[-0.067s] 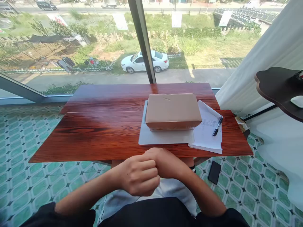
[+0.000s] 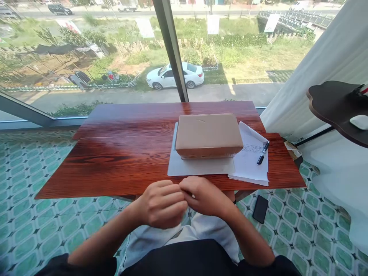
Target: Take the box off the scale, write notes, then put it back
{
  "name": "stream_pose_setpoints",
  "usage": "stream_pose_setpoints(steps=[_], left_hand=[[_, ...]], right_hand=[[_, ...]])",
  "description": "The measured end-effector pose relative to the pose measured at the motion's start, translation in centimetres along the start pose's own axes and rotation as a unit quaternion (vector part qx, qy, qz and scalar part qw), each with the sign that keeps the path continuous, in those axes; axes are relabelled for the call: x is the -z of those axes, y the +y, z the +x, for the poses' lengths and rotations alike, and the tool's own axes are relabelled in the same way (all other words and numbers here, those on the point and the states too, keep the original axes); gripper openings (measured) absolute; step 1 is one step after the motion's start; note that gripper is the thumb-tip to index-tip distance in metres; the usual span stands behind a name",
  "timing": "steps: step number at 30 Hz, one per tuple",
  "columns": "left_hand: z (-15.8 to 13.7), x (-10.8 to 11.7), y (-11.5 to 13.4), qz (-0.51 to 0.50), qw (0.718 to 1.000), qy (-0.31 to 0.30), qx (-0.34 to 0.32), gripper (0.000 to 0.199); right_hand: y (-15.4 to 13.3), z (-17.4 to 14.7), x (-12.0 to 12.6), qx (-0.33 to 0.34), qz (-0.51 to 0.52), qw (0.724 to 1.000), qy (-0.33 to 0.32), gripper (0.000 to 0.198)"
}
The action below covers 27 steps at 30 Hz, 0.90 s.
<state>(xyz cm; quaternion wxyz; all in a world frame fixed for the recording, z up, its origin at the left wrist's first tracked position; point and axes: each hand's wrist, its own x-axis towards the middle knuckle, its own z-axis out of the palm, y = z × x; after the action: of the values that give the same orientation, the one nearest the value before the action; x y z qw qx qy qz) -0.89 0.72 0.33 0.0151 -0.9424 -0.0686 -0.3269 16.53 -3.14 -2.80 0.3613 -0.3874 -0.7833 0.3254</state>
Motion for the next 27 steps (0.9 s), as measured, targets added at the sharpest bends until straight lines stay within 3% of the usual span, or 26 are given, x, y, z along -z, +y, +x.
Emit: stream_pose_setpoints(steps=[2,4,7,10,14,17,20,23,27], left_hand=[[-0.5,0.4,-0.8,-0.001,0.996,0.040,0.077,0.016],[-1.1,0.3,-1.4,-0.020,0.981,0.119,0.153,0.015],[-1.6,-0.5,-2.3,-0.030,0.931,0.227,0.284,0.017],[-1.5,-1.5,-3.2,-0.061,0.877,0.253,0.405,0.024],[-1.1,-3.0,-4.6,-0.124,0.853,0.233,0.450,0.046],[-0.9,-4.0,-5.5,-0.150,0.837,0.204,0.485,0.058],[-0.8,-4.5,-6.0,-0.196,0.802,0.161,0.540,0.067],[-0.4,-4.7,-6.0,-0.243,0.773,0.119,0.574,0.072],[0.1,-4.6,-5.9,-0.236,0.770,0.085,0.586,0.069]], right_hand=[[0.4,-0.2,1.8,-0.004,0.008,0.999,0.048,0.019],[0.8,-0.7,3.3,-0.003,-0.023,0.983,0.183,0.019],[1.9,-1.3,4.9,-0.012,-0.116,0.920,0.375,0.014],[3.6,-1.5,6.1,-0.053,-0.186,0.866,0.461,0.023],[6.2,-1.7,6.8,-0.109,-0.191,0.843,0.491,0.043],[7.5,-1.6,6.7,-0.155,-0.149,0.853,0.476,0.055],[8.0,-1.3,6.5,-0.205,-0.118,0.865,0.442,0.066],[7.8,-1.0,6.6,-0.239,-0.113,0.868,0.421,0.068],[7.9,-0.9,6.9,-0.239,-0.124,0.865,0.424,0.068]])
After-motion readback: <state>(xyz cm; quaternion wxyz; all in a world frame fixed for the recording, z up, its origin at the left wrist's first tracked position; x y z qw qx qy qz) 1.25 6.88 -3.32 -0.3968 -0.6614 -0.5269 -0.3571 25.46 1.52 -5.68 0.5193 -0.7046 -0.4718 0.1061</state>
